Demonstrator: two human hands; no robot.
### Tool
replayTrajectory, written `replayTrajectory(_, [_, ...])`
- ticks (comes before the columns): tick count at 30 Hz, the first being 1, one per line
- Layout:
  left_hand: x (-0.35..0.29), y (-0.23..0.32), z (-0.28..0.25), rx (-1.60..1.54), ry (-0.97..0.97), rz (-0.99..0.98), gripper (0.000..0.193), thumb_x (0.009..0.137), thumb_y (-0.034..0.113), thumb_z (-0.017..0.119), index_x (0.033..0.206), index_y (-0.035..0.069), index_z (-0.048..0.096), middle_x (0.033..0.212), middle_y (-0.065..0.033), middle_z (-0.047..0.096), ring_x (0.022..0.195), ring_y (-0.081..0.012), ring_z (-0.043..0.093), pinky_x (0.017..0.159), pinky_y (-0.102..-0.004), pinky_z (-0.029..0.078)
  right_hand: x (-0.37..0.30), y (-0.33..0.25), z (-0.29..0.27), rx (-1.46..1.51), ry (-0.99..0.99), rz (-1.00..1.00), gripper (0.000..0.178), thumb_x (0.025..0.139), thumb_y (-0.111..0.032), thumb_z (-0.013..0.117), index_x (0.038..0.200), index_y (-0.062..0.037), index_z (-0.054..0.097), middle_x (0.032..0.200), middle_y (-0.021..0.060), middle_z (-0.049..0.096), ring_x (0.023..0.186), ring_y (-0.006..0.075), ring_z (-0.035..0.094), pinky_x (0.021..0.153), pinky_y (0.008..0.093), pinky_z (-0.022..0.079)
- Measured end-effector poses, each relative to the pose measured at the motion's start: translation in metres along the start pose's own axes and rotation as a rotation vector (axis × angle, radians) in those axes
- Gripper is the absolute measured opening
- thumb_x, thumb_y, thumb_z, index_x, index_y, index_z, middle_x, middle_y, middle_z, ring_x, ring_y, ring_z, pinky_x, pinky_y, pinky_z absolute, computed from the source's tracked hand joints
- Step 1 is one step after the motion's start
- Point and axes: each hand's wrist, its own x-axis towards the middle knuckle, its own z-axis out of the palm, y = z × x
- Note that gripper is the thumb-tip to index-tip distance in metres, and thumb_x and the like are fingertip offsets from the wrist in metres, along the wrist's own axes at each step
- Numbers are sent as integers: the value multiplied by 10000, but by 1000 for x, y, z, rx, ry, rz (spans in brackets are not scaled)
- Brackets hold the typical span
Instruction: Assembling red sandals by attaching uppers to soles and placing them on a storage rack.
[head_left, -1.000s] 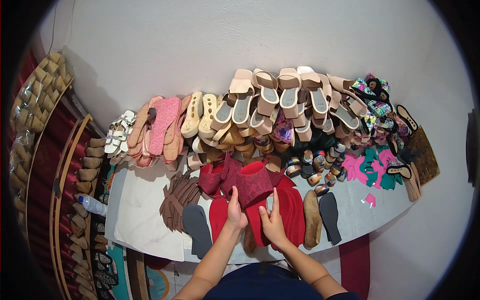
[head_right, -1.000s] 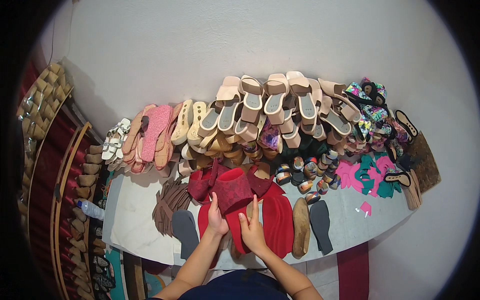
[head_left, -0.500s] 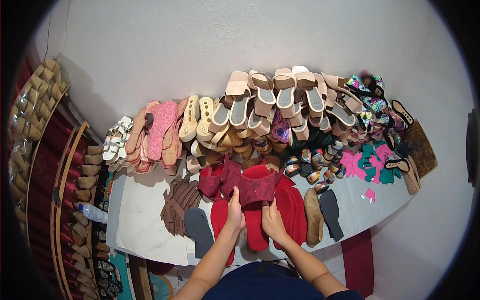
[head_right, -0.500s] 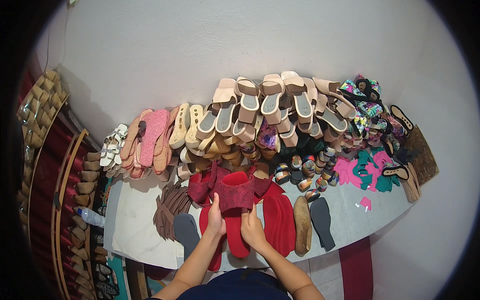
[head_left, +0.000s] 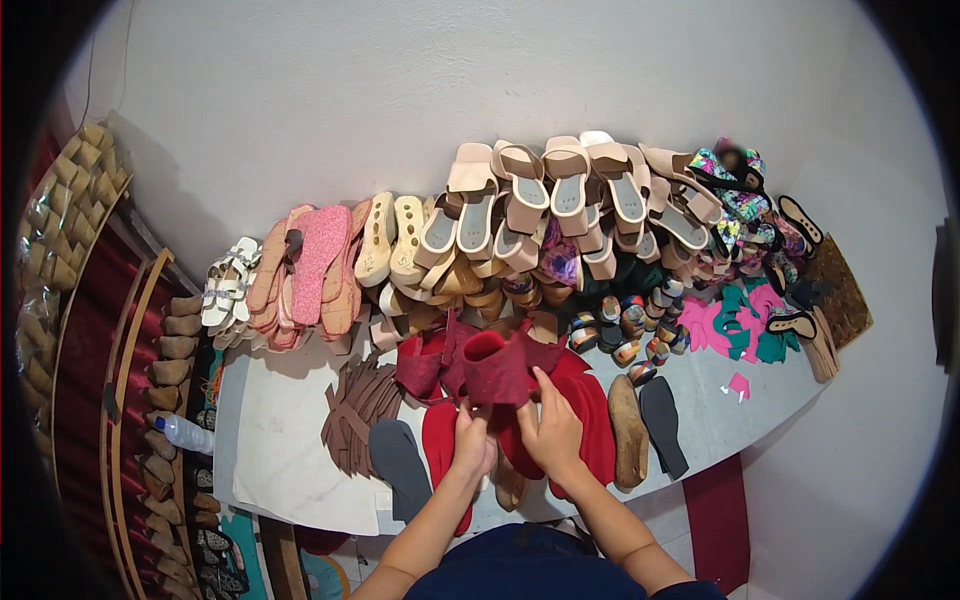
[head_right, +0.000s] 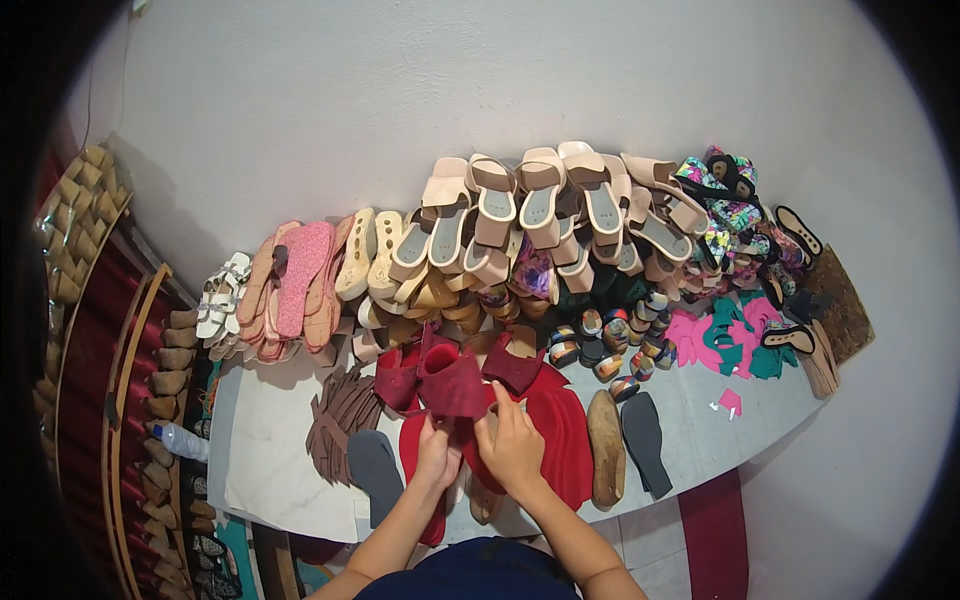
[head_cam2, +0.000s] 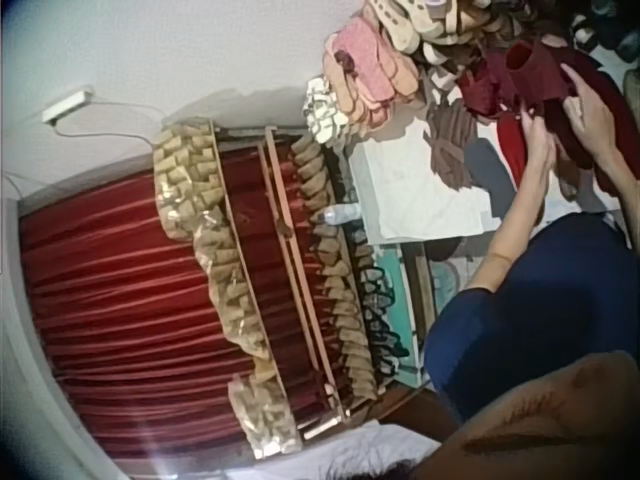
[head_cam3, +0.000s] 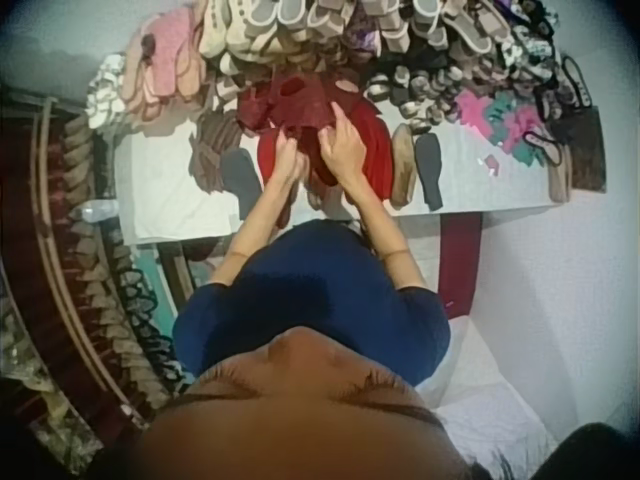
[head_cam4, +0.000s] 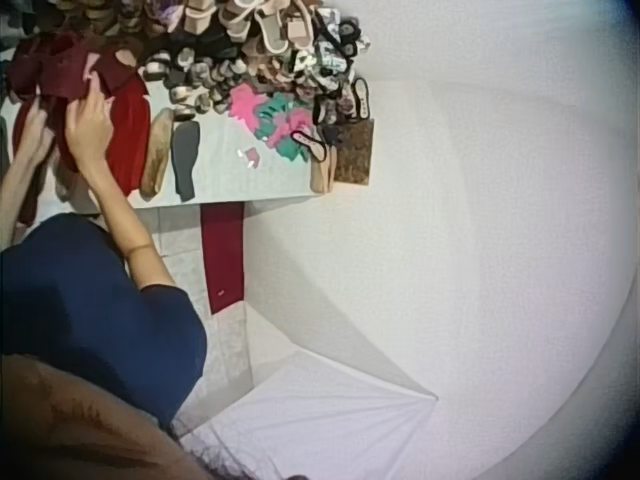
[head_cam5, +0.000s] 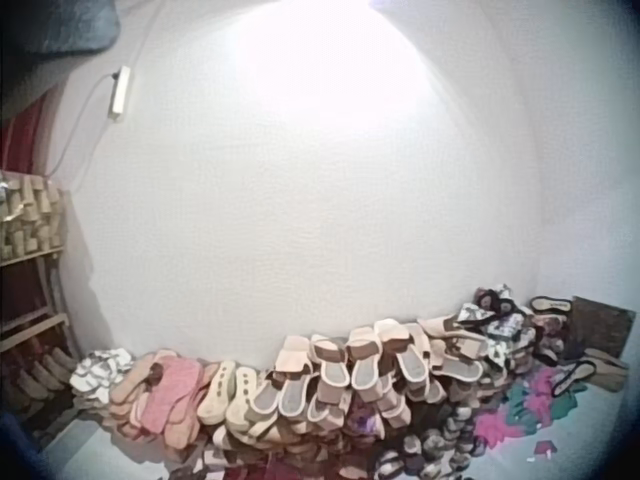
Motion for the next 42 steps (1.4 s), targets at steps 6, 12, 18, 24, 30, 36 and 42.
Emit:
replayTrajectory(6, [10, -3, -33, -448, -193, -500, 351, 846, 341, 407, 1020, 52, 499, 722, -47, 477, 578, -145, 466, 522, -268, 406, -1, 4, 8, 104, -54, -537, 368, 757, -123, 544, 1109, -34, 485, 900, 134, 550, 844, 278, 520, 746, 336, 420])
replayTrajectory(12, [9, -6, -30, -787, -619, -861, 326, 865, 279, 376, 1047, 13, 421, 808, -67, 423, 503, -115, 394, 466, -240, 354, 19, 26, 14, 880, -234, 265, 296, 854, -232, 495, 1072, -33, 486, 883, 29, 493, 782, 111, 473, 698, 251, 404])
replayTrajectory(18, [2, -10, -29, -938, -709, -1084, 327, 872, 241, 369, 1042, -36, 399, 812, -66, 406, 496, -96, 376, 464, -216, 345, 19, 34, 15, 1207, -629, 585, 297, 863, -303, 495, 1054, -76, 521, 853, -46, 524, 674, 1, 433, 486, 87, 372])
replayTrajectory(24, [2, -18, -53, -846, -653, -1261, 411, 860, 313, 392, 1045, -53, 425, 767, -70, 433, 496, -107, 358, 460, -226, 338, 10, 31, 30, 1050, -362, 348, 279, 865, -279, 501, 1023, -56, 552, 803, -29, 564, 700, 20, 501, 542, 129, 403])
replayTrajectory(30, [-4, 4, -11, 227, -62, -600, 448, 893, 384, 315, 1043, 1, 494, 888, -112, 575, 733, -171, 556, 637, -299, 468, 14, 49, 26, 1222, -210, 401, 280, 874, -225, 492, 1034, 1, 535, 935, 43, 581, 827, 87, 529, 765, 224, 408])
replayTrajectory(36, [-24, -5, -20, 351, -328, -229, 461, 839, 232, 510, 1209, 12, 343, 1136, -101, 473, 1039, -174, 470, 916, -295, 346, 12, 70, 42, 963, -1, 307, 295, 911, -241, 402, 1005, 11, 522, 939, 65, 564, 880, 113, 508, 815, 248, 383])
replayTrajectory(42, [-22, -14, -12, 648, -343, 124, 566, 758, 81, 635, 1204, 14, 293, 1121, -106, 472, 1022, -167, 469, 877, -294, 373, 6, 55, 46, 549, 145, 167, 382, 935, -260, 244, 981, 26, 493, 924, 173, 517, 926, 297, 484, 938, 367, 269])
